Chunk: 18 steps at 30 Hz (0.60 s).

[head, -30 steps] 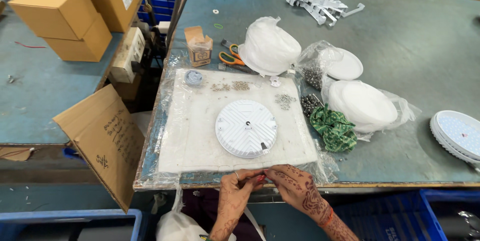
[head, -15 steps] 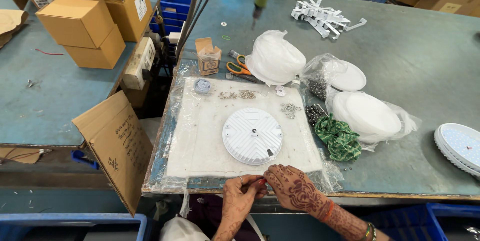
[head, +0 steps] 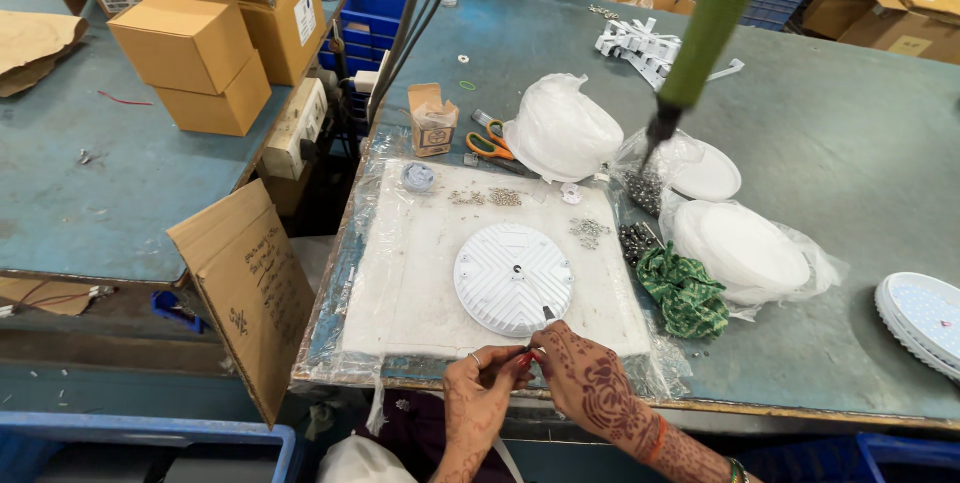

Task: The person assembles round LED ceiling light fixtures at a workbench. They place a white diffuser cover onto a light base, pick up small screws, and use a green electric screwdriver to drive screws into the fixture, then stack finished units aside and start the next one.

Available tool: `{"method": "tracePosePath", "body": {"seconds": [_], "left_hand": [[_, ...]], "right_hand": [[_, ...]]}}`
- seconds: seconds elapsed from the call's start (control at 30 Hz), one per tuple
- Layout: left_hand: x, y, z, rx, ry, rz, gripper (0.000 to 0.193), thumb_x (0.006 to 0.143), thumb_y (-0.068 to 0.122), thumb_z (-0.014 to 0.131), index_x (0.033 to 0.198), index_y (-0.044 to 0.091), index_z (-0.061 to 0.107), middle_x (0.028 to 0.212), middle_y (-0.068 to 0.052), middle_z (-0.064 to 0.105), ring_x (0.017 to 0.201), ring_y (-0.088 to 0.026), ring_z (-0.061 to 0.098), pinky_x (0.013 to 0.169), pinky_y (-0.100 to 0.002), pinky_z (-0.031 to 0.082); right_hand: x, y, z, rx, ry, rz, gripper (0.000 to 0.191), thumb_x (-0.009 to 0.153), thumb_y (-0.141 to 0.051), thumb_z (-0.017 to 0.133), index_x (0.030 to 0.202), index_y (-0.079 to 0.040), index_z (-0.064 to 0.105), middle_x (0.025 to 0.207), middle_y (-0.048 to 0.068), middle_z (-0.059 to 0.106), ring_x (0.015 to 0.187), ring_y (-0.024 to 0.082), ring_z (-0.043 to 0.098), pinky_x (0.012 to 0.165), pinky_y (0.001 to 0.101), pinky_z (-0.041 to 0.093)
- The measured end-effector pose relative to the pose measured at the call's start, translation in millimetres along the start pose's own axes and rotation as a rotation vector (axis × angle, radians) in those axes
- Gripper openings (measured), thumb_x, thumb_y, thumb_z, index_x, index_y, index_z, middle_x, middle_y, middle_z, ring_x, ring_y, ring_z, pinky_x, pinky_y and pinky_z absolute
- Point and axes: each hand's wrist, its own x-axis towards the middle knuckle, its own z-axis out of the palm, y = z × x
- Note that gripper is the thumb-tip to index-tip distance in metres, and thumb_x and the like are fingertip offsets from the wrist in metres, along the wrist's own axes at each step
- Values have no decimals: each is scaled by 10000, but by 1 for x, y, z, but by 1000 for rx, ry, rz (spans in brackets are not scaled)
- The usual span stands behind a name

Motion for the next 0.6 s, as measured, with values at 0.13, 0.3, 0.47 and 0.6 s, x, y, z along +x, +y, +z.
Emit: {"method": "tracePosePath", "body": {"seconds": [0.13, 0.3, 0.47, 0.6], "left_hand": [[-13, 7, 0, 183, 81, 269, 137, 856, 17, 738, 972, -43, 779, 824, -89, 806, 730, -113, 796, 646, -242, 615], [-22, 15, 0, 251, 130, 341, 124, 846, 27, 758, 956, -27, 777, 823, -82, 793, 683, -104, 754, 613, -242, 583], [-18, 15, 0, 243, 118, 169, 95, 914, 55, 685, 966, -10, 732, 799, -105, 783, 688, -143, 705, 657, -273, 561], [-17, 6, 5, 339, 160, 283, 74, 934, 49, 625, 970, -2, 665, 824, -113, 746, 718, -202, 696, 678, -330, 543]], "right_hand": [[3, -17, -9, 16, 179, -67, 273, 856, -66, 676, 1128, -46, 661, 1006, 103, 688, 797, 286, 730, 615, 376, 568], [6, -22, -2, 22, 152, -20, 334, 793, -57, 708, 1123, -19, 666, 1008, 122, 695, 785, 294, 724, 622, 397, 563], [7, -15, 13, -70, 35, -64, 493, 711, -97, 733, 1171, 40, 618, 1050, 195, 641, 783, 335, 678, 650, 432, 548], [8, -12, 23, -138, 96, -121, 491, 720, -125, 705, 1173, 39, 607, 1052, 214, 625, 772, 344, 657, 660, 441, 536]]}}
